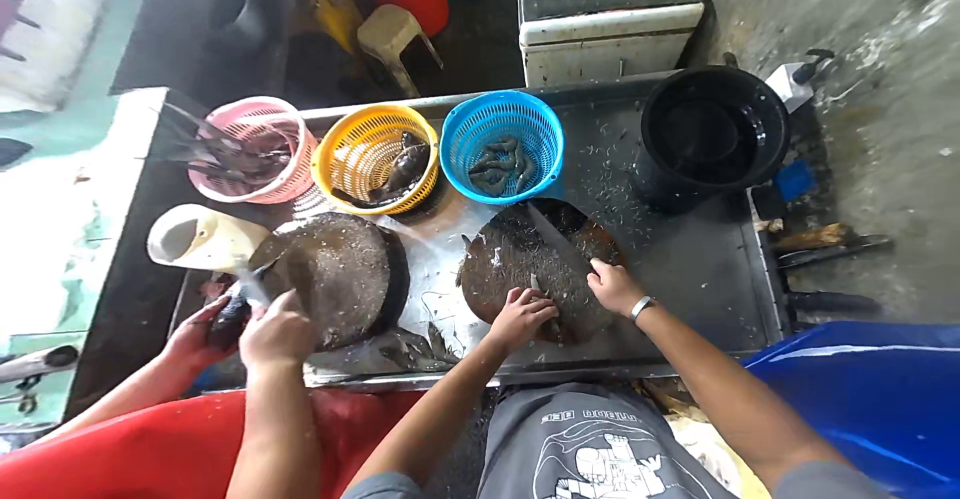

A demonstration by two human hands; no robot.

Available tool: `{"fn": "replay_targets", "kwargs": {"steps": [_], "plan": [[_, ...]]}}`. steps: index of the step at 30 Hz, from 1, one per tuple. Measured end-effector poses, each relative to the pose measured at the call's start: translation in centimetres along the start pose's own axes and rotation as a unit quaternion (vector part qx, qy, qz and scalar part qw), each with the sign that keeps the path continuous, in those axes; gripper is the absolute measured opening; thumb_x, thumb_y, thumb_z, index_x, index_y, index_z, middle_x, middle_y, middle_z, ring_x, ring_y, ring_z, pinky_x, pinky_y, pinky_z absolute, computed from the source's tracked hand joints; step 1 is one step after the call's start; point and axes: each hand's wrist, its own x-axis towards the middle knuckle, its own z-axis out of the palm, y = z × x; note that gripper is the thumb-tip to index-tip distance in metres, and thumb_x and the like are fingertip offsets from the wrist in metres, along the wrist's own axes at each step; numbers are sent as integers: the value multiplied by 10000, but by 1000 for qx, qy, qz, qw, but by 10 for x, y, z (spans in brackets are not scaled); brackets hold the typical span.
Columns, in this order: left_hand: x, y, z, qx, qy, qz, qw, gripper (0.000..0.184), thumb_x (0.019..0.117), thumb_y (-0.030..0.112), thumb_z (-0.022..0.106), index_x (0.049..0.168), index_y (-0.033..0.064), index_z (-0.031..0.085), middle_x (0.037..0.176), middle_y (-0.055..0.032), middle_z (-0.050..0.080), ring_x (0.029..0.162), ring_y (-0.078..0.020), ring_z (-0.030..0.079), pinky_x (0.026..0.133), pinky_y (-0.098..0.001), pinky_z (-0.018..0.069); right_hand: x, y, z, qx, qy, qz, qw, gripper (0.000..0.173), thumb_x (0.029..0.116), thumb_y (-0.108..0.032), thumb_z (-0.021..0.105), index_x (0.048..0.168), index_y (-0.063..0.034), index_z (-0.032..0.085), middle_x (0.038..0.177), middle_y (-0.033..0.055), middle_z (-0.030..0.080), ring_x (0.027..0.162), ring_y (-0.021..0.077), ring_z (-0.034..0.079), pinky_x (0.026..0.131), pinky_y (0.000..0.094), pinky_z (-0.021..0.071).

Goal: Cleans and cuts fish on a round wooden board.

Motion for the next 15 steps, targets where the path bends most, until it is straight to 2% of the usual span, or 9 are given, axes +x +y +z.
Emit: {"fn": "replay_targets", "kwargs": {"steps": [1,4,6,8,9,12,15], "plan": [[-1,0,1,2,-2,2,1000,369,1026,59,496,1230,297,690,1309,86,685,1320,-201,556,1108,-521,378,-6,-6,1,-12,7,-33,999,363,1079,-250,448,1335,-35,589,969,217,705,945,362,705,870,558,555],[-3,2,3,1,3,8,1000,356,1028,70,502,1223,299,692,1307,98,684,1316,-186,558,1106,-514,381,-15,-27,7,-41,25,-115,992,325,1079,-273,445,1251,-52,610,872,179,696,873,352,710,809,547,563],[-3,2,2,-14,6,4,1000,352,1024,66,507,1211,290,704,1305,94,688,1316,-184,561,1114,-520,379,-8,-30,19,-78,10,-141,987,350,1081,-288,416,1285,-73,603,911,174,710,900,355,716,815,554,567],[-5,1,2,-16,3,2,1000,345,1030,68,497,1198,283,708,1288,91,695,1318,-184,559,1126,-514,374,2,-27,29,-156,-55,-103,981,395,1085,-301,371,1386,-124,555,1063,208,724,1034,408,710,867,617,555],[-6,1,3,-9,-3,5,1000,342,1031,69,493,1198,285,701,1283,93,694,1318,-183,557,1125,-513,374,6,-24,33,-184,-82,-82,976,395,1085,-299,355,1400,-140,534,1102,219,718,1071,428,700,871,639,549],[-12,1,5,27,-1,9,1000,307,1038,101,499,1208,291,670,1278,90,684,1296,-176,567,1114,-510,389,5,-20,37,-203,-95,-71,972,377,1084,-297,339,1368,-146,536,1079,216,715,1063,435,699,847,639,552],[-26,7,5,27,34,-25,999,253,1046,147,513,1242,238,644,1272,12,683,1242,-221,607,1100,-517,426,-3,-16,34,-149,-103,-74,981,357,1076,-295,374,1318,-120,570,1050,211,715,1031,411,707,857,619,552]]}}
